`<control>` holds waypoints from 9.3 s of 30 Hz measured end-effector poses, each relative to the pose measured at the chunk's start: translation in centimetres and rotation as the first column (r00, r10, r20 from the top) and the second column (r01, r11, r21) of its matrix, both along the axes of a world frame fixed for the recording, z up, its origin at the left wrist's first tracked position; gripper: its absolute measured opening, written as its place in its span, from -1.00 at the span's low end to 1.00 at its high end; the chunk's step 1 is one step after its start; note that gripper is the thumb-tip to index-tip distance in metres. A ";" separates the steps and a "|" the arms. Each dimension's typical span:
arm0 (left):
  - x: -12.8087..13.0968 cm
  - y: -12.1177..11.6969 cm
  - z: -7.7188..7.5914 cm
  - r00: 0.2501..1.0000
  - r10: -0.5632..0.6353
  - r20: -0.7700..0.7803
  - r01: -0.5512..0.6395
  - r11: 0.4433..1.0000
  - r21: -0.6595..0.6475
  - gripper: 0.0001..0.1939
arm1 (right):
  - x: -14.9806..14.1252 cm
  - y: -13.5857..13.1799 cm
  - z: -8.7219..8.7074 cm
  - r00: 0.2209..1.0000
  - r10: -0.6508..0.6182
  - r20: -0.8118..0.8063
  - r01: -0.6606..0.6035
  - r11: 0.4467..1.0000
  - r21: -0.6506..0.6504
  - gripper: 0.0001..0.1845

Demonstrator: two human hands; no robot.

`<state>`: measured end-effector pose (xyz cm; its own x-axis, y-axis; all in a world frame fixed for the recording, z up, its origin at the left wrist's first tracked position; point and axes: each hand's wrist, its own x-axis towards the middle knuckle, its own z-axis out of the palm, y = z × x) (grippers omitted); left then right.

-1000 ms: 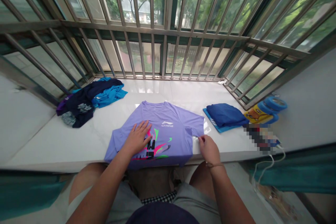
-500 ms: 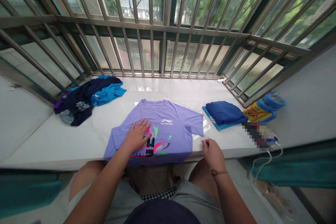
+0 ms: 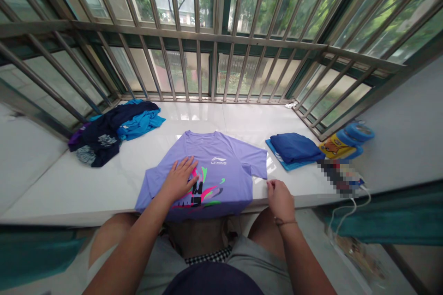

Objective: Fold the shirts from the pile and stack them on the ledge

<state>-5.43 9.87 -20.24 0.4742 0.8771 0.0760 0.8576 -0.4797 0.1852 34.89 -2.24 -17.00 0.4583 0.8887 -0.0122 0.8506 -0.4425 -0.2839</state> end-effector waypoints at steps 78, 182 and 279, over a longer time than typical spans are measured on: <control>-0.1 0.6 1.8 0.970 0.242 0.036 -0.245 0.964 0.109 -0.40 | 2.6 14.1 0.8 0.993 -0.082 0.083 0.091 0.990 -0.107 -0.35; 10.0 10.9 0.2 0.752 0.133 0.646 0.090 0.950 -0.300 -0.76 | -7.5 3.6 -0.7 0.737 0.137 -0.662 0.025 0.973 0.229 -0.65; 14.9 -4.2 0.5 0.823 -0.467 0.324 0.469 0.880 0.075 -0.75 | -0.6 8.8 -0.3 0.896 0.424 -0.132 -0.405 0.902 0.149 -0.73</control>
